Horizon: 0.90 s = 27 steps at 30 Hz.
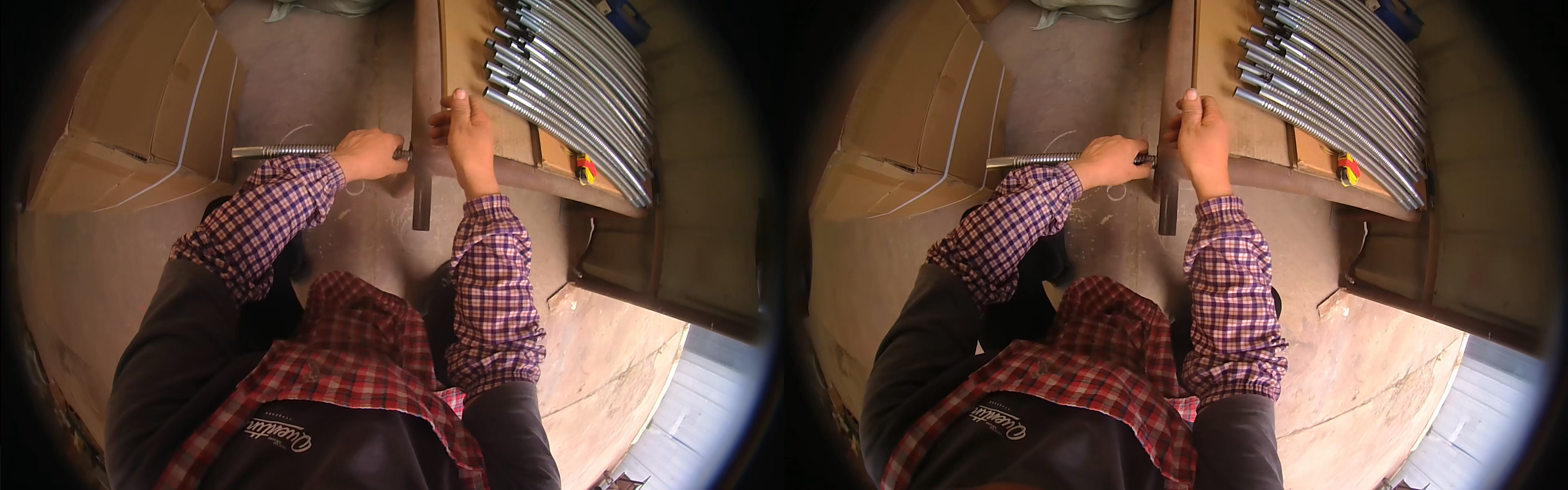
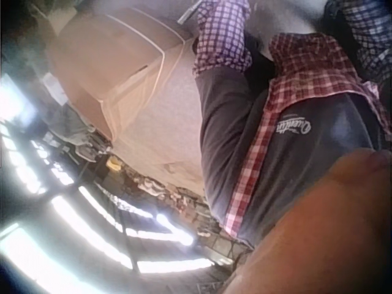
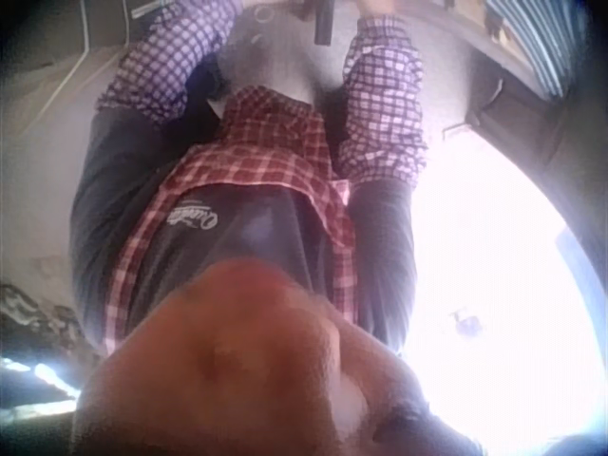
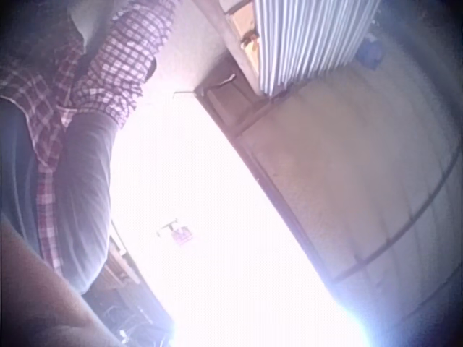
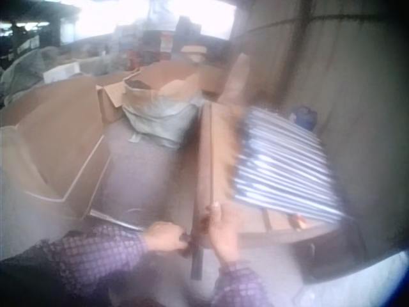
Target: The person repeatedly bends flexible metal tubes into U-shapes using a wooden jig on a workbench. They pick up each tube, bend it, and place it back on the bench, continuing this process for multiple tubes.
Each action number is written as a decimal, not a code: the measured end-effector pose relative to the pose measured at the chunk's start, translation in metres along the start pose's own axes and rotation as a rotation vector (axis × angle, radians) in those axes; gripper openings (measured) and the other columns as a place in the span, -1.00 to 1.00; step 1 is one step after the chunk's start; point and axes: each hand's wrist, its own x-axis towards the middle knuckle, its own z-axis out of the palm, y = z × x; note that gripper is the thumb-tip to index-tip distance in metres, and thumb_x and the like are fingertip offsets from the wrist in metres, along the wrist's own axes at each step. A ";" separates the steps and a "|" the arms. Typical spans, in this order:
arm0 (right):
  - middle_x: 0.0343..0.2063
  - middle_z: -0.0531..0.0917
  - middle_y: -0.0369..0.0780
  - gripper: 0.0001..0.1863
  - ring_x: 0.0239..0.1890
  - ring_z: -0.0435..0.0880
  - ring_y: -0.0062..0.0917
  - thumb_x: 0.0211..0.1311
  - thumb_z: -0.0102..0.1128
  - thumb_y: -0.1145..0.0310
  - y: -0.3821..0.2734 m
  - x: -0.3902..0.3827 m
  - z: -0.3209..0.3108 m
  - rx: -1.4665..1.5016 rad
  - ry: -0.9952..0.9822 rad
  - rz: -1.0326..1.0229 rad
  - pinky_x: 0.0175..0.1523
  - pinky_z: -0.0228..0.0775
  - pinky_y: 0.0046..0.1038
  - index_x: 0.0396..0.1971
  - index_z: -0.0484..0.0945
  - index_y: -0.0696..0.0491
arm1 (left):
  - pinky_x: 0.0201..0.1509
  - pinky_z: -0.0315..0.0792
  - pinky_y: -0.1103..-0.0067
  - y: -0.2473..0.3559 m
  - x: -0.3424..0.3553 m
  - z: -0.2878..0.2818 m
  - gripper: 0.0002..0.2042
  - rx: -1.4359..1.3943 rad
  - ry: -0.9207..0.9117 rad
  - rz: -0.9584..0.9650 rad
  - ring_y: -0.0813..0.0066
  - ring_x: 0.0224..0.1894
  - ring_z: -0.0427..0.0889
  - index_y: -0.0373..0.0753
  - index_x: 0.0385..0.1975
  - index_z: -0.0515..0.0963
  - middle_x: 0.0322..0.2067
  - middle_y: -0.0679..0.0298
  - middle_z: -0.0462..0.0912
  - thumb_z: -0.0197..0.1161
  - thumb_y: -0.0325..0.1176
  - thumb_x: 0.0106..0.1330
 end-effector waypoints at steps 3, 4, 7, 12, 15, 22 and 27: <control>-0.53 0.66 -0.17 -0.56 -0.55 0.66 -0.45 0.54 0.04 0.04 0.002 0.002 0.022 -0.075 -0.055 -0.057 -0.41 0.51 -0.43 -0.22 0.54 0.18 | 0.06 0.53 0.22 0.005 -0.004 -0.004 -0.57 0.027 -0.035 -0.034 0.04 -0.08 0.71 -0.23 -0.09 0.64 -0.20 0.00 0.74 0.19 0.00 0.27; -0.53 0.67 -0.15 -0.58 -0.55 0.66 -0.37 0.52 0.07 0.06 0.007 0.003 0.032 -0.134 -0.059 -0.112 -0.39 0.53 -0.38 -0.23 0.54 0.18 | 0.05 0.53 0.21 0.005 -0.002 -0.003 -0.57 0.035 -0.049 -0.028 0.04 -0.07 0.71 -0.22 -0.07 0.63 -0.19 0.01 0.74 0.18 0.01 0.28; -0.37 0.72 -0.05 -0.64 -0.33 0.71 -0.09 0.45 0.14 0.14 -0.005 -0.010 0.073 -0.491 -0.078 -0.364 -0.13 0.56 -0.17 -0.23 0.57 0.20 | 0.05 0.55 0.19 0.001 -0.003 0.000 -0.63 -0.124 0.006 -0.063 0.06 -0.07 0.72 -0.21 -0.08 0.62 -0.18 0.03 0.73 0.09 -0.04 0.40; 0.23 0.49 0.10 -0.42 0.35 0.39 -0.08 0.39 0.18 0.04 -0.039 -0.033 0.184 -0.668 -0.801 -0.328 0.37 0.28 -0.15 0.18 0.46 0.22 | 0.02 0.50 0.14 0.012 0.003 0.005 -0.68 -0.041 -0.028 0.006 -0.06 -0.13 0.70 -0.28 -0.15 0.59 -0.29 -0.07 0.71 0.22 -0.17 0.26; 0.28 0.43 0.11 -0.25 0.34 0.41 -0.04 0.36 0.21 0.02 -0.038 -0.042 0.233 -0.952 -1.140 -0.195 0.40 0.28 -0.15 0.33 0.29 0.28 | -0.04 0.51 0.13 -0.004 0.001 0.012 -0.75 -0.017 0.013 0.081 -0.05 -0.16 0.70 -0.27 -0.18 0.58 -0.34 -0.05 0.71 0.24 -0.25 0.25; -0.47 0.72 -0.08 -0.74 -0.27 0.74 -0.15 0.26 0.31 0.14 -0.045 -0.070 0.199 -0.697 -0.782 -0.582 -0.11 0.52 -0.17 -0.37 0.65 0.06 | 0.08 0.48 0.27 0.013 -0.018 0.025 -0.79 0.200 0.301 0.154 0.13 0.06 0.61 -0.27 -0.18 0.57 -0.06 0.07 0.67 0.23 -0.39 0.21; -0.66 0.60 -0.16 -0.68 -0.54 0.65 -0.24 0.21 0.38 0.09 -0.051 -0.100 0.138 -0.490 -0.636 -0.790 -0.42 0.42 -0.27 -0.57 0.58 0.00 | 0.22 0.40 0.40 0.035 -0.057 0.040 -0.73 0.192 -0.068 0.584 0.31 0.13 0.53 -0.15 -0.02 0.55 -0.02 0.19 0.57 0.18 -0.38 0.27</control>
